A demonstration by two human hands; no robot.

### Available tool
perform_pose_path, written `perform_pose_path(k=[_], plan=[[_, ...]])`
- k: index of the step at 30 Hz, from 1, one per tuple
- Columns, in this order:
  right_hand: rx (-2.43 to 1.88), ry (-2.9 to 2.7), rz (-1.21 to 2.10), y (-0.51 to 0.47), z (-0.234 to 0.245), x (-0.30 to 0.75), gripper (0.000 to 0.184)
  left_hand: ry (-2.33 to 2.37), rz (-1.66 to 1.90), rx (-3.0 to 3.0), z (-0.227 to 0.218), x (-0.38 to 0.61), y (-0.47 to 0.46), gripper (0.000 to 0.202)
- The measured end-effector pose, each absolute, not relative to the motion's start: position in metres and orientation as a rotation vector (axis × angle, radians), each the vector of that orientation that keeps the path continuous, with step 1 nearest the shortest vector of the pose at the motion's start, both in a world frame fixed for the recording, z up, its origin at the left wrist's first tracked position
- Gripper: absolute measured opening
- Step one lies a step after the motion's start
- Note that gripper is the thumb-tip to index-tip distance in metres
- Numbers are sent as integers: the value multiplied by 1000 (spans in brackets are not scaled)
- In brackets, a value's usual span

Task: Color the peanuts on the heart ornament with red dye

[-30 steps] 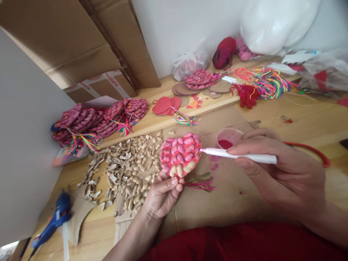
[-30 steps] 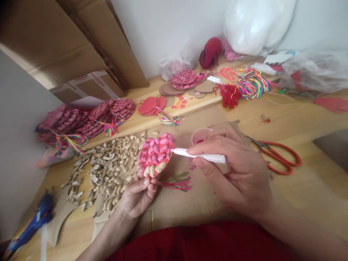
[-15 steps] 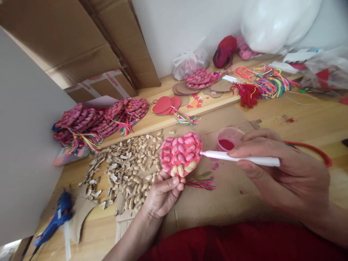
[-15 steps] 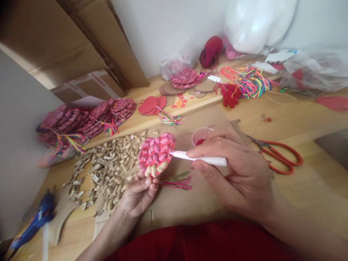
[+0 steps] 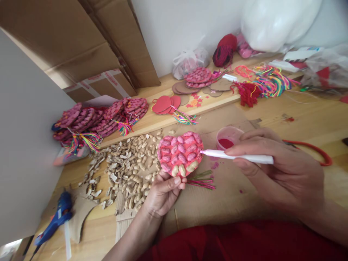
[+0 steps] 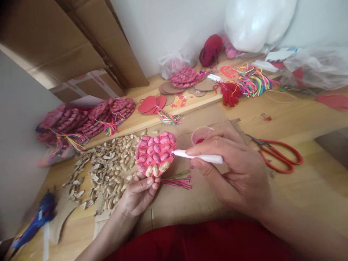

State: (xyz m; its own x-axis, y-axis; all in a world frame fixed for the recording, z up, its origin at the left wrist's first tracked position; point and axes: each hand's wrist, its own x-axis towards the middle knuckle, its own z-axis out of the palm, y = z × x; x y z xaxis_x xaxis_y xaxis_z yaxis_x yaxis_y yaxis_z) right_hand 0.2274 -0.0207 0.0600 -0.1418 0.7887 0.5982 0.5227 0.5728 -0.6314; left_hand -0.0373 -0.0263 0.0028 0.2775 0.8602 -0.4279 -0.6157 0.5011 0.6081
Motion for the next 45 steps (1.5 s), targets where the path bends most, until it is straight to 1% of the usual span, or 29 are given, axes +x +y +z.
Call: perform_pose_path(k=[10, 26, 34, 45], plan=[[-1012, -1792, 307, -21, 59, 227, 27, 784, 1031, 315, 3, -38, -26, 30], [-1000, -1760, 319, -19, 58, 228, 31, 734, 1009, 301, 1, -42, -26, 29], [-1040, -1745, 331, -18, 56, 230, 27, 743, 1004, 288, 2, -42, -26, 29], [-1003, -1744, 331, -20, 54, 228, 31, 762, 1016, 295, 2, -41, -26, 29]])
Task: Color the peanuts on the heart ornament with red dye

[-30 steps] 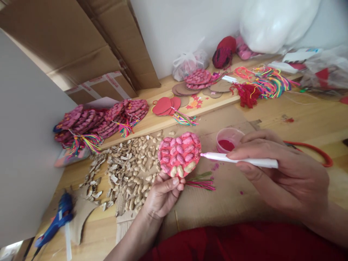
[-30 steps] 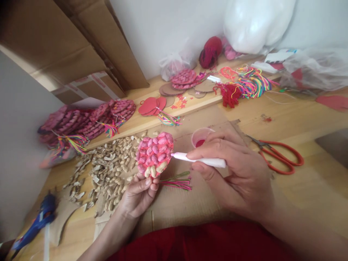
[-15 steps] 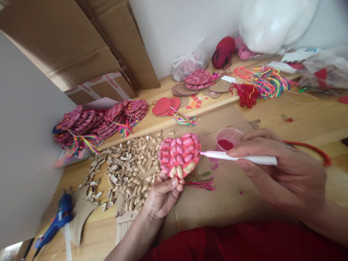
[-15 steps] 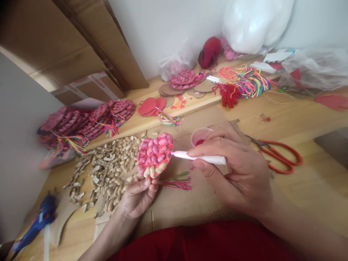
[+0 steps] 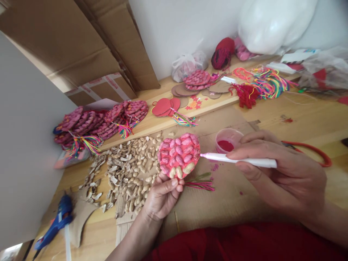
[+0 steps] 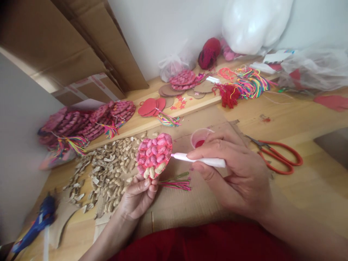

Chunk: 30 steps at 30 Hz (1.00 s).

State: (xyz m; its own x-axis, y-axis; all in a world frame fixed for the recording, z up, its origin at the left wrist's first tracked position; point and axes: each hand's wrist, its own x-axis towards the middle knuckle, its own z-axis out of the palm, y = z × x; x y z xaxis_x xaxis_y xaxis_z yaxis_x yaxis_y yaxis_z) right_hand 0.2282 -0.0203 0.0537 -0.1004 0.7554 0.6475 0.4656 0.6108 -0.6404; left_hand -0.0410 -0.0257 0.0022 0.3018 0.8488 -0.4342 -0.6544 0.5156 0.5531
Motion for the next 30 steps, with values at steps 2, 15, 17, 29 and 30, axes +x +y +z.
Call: perform_pose_path(k=[2, 15, 17, 29, 30], plan=[[-1012, -1738, 344, -20, 53, 228, 30, 768, 1016, 291, 1, -42, -26, 29], [-997, -1722, 366, -18, 58, 229, 28, 748, 1011, 325, 0, -43, -27, 27], [-1013, -1720, 359, -18, 57, 229, 27, 742, 1011, 326, 1, -42, -27, 27], [-995, -1719, 371, -18, 57, 229, 28, 755, 1002, 323, 3, -41, -26, 27], [-998, -1727, 364, -18, 56, 230, 29, 751, 1000, 326, 3, -41, -26, 27]])
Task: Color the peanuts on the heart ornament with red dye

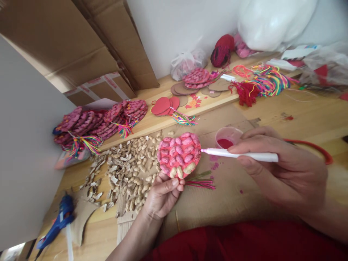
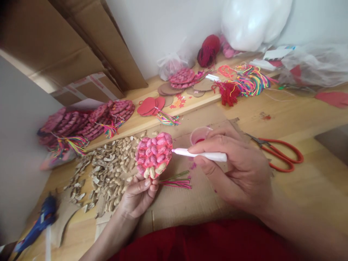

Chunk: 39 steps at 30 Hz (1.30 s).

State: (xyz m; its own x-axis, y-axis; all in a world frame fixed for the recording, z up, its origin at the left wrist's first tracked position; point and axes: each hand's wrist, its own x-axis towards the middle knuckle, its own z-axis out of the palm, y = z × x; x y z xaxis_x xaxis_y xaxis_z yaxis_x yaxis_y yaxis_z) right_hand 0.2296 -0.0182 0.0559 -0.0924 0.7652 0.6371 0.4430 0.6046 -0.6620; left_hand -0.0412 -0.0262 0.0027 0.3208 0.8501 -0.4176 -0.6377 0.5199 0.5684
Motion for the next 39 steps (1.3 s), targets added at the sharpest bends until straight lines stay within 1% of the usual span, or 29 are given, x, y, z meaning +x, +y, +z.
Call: perform_pose_path(k=[15, 25, 39], plan=[[-984, -1779, 302, -20, 54, 225, 30, 749, 1018, 316, 2, -43, -25, 28], [-1007, -1712, 317, -19, 54, 228, 32, 742, 995, 349, 1, -43, -26, 26], [-959, -1787, 307, -19, 50, 231, 31, 830, 1090, 469, 1, -32, -29, 24]])
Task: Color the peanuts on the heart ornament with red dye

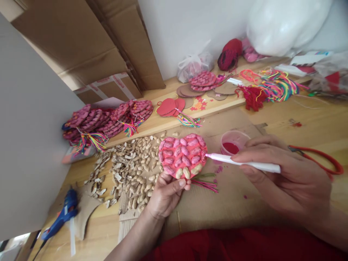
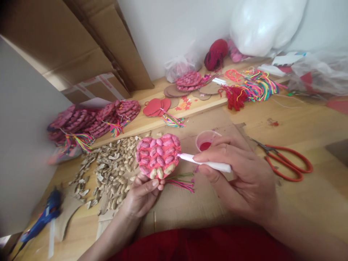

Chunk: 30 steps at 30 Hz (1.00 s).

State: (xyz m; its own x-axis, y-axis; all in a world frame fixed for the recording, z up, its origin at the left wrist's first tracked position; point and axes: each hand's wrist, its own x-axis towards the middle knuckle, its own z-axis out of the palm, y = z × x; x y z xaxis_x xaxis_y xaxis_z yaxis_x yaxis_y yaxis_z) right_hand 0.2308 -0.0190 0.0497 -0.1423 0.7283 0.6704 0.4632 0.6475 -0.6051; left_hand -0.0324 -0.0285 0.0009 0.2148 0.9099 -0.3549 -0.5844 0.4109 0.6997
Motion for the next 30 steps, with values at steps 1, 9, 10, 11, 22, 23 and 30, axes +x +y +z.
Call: perform_pose_path(k=[1, 9, 10, 11, 22, 23, 30], plan=[[-948, -1807, 308, -19, 50, 231, 30, 838, 1097, 477, 1, -32, -29, 24], [-1030, -1772, 296, -18, 47, 232, 28, 872, 1115, 552, 1, -27, -31, 27], [-1043, -1758, 297, -18, 47, 233, 28, 874, 1116, 559, 1, -27, -31, 26], [-1044, -1751, 299, -19, 46, 233, 27, 877, 1114, 568, 0, -27, -31, 26], [-1028, -1753, 301, -17, 46, 230, 31, 846, 1057, 660, -9, -30, -34, 20], [-1012, -1772, 299, -17, 46, 229, 32, 842, 1049, 672, -10, -31, -35, 19], [-1004, -1785, 281, -14, 44, 228, 35, 786, 1020, 748, -10, -32, -37, 14]])
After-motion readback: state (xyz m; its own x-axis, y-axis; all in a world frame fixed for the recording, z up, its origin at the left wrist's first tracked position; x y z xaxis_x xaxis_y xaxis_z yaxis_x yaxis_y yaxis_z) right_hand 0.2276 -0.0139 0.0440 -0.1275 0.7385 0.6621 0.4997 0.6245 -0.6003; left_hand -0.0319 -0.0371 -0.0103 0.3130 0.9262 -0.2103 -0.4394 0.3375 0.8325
